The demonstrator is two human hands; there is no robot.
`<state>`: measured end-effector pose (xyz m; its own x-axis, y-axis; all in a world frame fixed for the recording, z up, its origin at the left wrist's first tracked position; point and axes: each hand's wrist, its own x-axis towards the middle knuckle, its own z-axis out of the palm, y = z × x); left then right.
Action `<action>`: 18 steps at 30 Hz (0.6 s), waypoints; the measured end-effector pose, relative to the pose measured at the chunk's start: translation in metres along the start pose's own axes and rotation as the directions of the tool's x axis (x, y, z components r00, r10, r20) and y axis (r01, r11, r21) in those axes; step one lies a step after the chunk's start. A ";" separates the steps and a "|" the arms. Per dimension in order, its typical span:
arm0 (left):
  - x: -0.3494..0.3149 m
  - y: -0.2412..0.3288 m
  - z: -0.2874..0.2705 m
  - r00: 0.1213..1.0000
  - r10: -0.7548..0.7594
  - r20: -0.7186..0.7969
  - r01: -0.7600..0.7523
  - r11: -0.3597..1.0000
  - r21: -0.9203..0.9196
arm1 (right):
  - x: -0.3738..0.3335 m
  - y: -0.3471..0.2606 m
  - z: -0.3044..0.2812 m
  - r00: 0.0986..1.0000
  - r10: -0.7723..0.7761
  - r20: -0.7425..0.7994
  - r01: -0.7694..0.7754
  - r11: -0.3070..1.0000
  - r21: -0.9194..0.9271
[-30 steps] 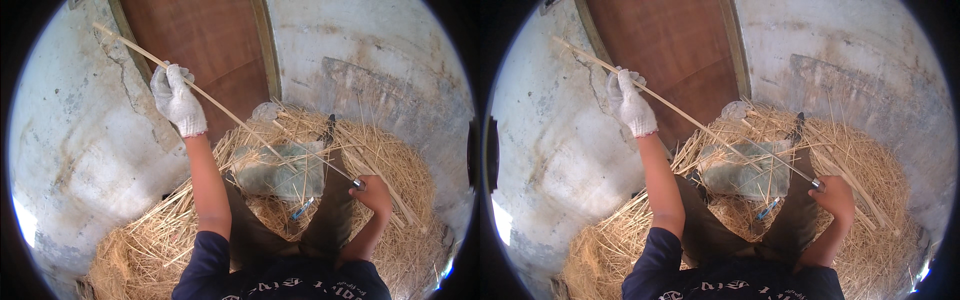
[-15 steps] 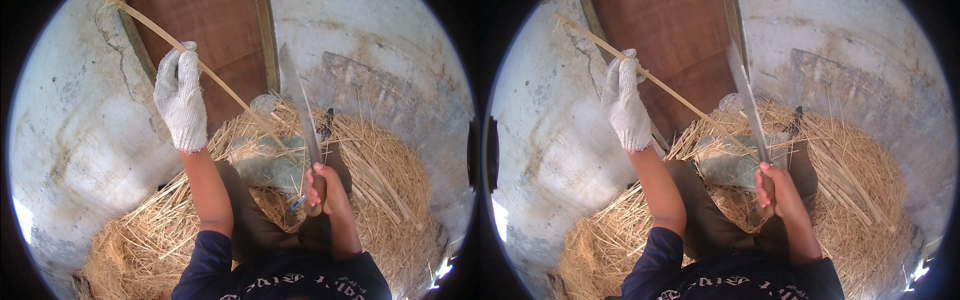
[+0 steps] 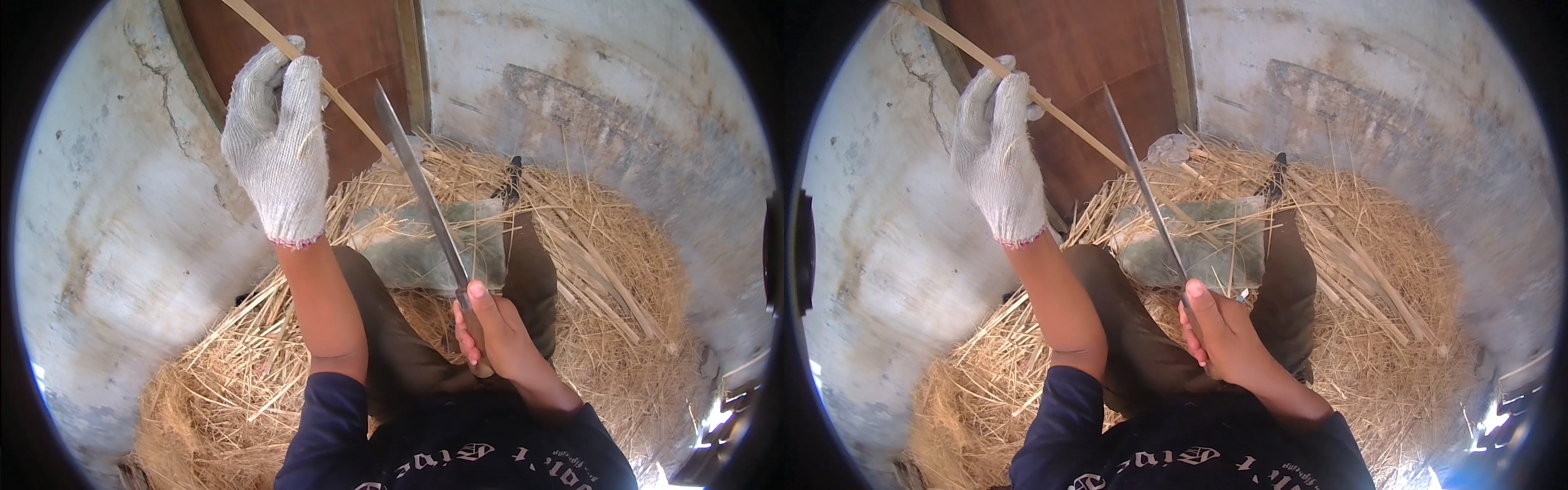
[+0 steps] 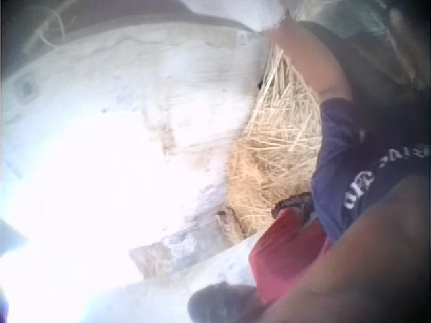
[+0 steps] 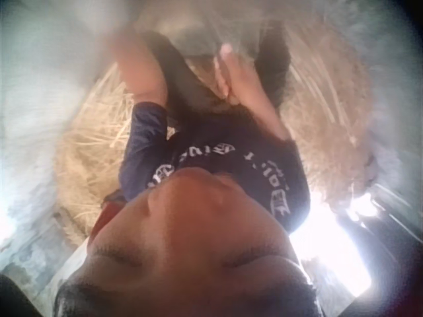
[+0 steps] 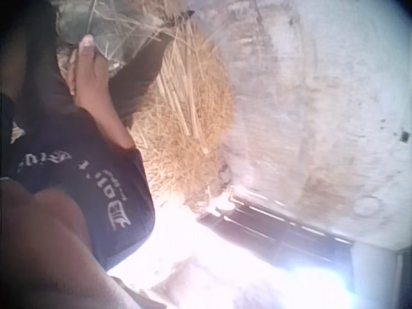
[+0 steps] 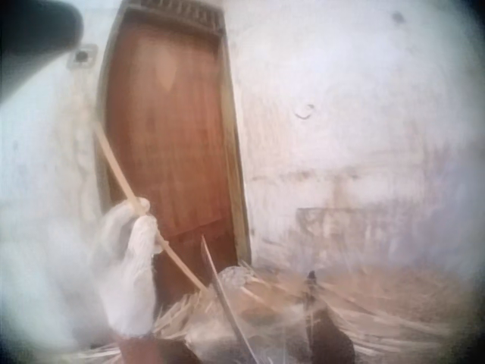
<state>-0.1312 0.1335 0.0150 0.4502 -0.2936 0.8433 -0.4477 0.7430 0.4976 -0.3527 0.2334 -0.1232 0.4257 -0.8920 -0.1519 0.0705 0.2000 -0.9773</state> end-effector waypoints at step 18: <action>-0.002 -0.008 0.009 0.999 -0.017 -0.037 0.015 0.998 -0.065 | -0.010 0.013 -0.001 0.995 -0.074 -0.073 0.077 0.996 0.039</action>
<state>-0.1352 0.1226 0.0107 0.4862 -0.2835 0.8266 -0.3899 0.7762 0.4955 -0.3566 0.2441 -0.1342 0.3527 -0.9314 -0.0897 0.1376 0.1464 -0.9796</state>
